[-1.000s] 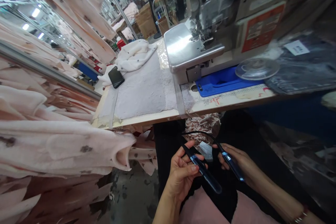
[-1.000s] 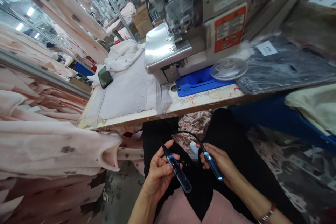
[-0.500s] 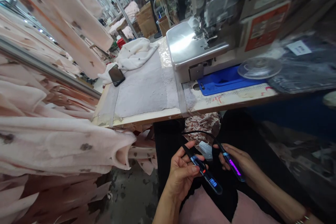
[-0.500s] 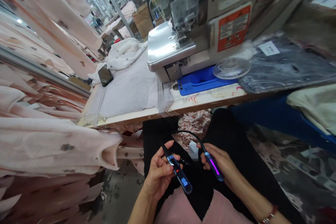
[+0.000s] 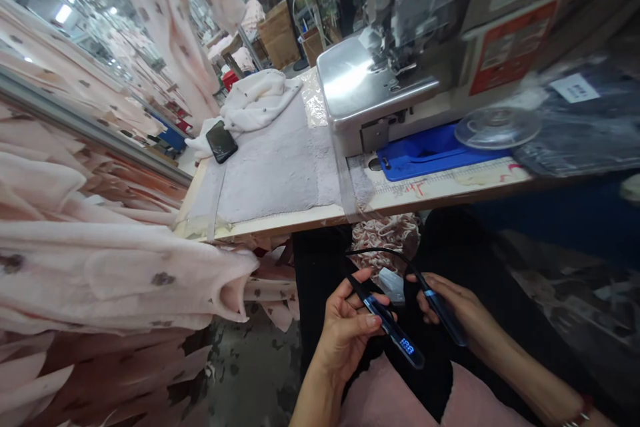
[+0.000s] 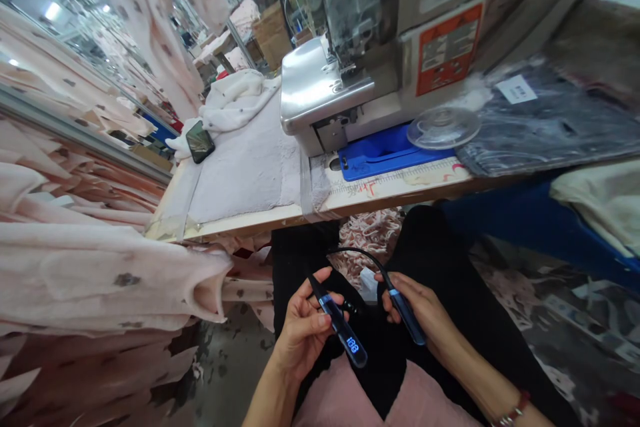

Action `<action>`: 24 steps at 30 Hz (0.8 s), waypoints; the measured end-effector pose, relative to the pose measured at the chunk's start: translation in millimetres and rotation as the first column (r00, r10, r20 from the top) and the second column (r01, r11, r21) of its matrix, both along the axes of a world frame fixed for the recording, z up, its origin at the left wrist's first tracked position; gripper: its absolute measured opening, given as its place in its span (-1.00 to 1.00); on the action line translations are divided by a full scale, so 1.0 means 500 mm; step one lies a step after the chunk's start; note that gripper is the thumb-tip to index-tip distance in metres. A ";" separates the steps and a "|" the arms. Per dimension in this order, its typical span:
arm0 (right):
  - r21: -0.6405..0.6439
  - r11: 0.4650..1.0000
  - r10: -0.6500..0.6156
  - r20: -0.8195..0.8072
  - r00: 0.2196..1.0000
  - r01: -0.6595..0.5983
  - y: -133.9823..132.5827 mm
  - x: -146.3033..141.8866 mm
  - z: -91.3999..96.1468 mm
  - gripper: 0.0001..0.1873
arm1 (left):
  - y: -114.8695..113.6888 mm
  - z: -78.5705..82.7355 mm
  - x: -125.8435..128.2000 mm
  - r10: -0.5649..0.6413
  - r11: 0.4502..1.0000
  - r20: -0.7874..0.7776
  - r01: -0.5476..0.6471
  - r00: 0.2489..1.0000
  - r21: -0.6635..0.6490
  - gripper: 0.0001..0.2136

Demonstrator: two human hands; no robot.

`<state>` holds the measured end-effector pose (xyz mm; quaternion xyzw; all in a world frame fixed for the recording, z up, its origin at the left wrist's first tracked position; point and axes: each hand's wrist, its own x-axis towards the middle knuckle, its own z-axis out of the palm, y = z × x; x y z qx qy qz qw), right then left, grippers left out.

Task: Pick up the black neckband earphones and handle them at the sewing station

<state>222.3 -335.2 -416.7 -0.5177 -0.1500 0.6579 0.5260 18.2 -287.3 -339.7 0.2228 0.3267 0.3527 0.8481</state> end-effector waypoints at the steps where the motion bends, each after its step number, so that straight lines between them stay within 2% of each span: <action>1: 0.000 1.000 -0.002 0.002 1.000 0.002 0.000 0.000 0.002 -0.49 | 0.000 0.000 0.000 -0.003 1.000 -0.003 0.003 1.000 0.001 -0.38; 8: 0.010 1.000 0.006 0.015 1.000 -0.006 0.000 0.001 -0.006 -0.49 | -0.004 -0.001 0.000 -0.013 1.000 -0.003 0.013 1.000 0.008 -0.37; 15: 0.040 0.999 0.029 0.030 0.999 -0.030 -0.003 0.004 -0.026 -0.35 | -0.006 -0.006 0.001 -0.025 1.000 0.001 0.025 1.000 0.017 -0.35; 20: 0.041 0.998 0.033 0.108 0.994 -0.037 -0.006 0.001 0.002 -0.40 | -0.007 -0.003 0.007 -0.020 1.000 -0.022 0.020 1.000 0.014 -0.35; 24: 0.052 0.997 0.049 0.222 0.974 -0.062 -0.007 0.003 0.024 -0.39 | -0.015 0.031 0.002 -0.068 0.993 -0.045 0.072 0.997 0.095 -0.35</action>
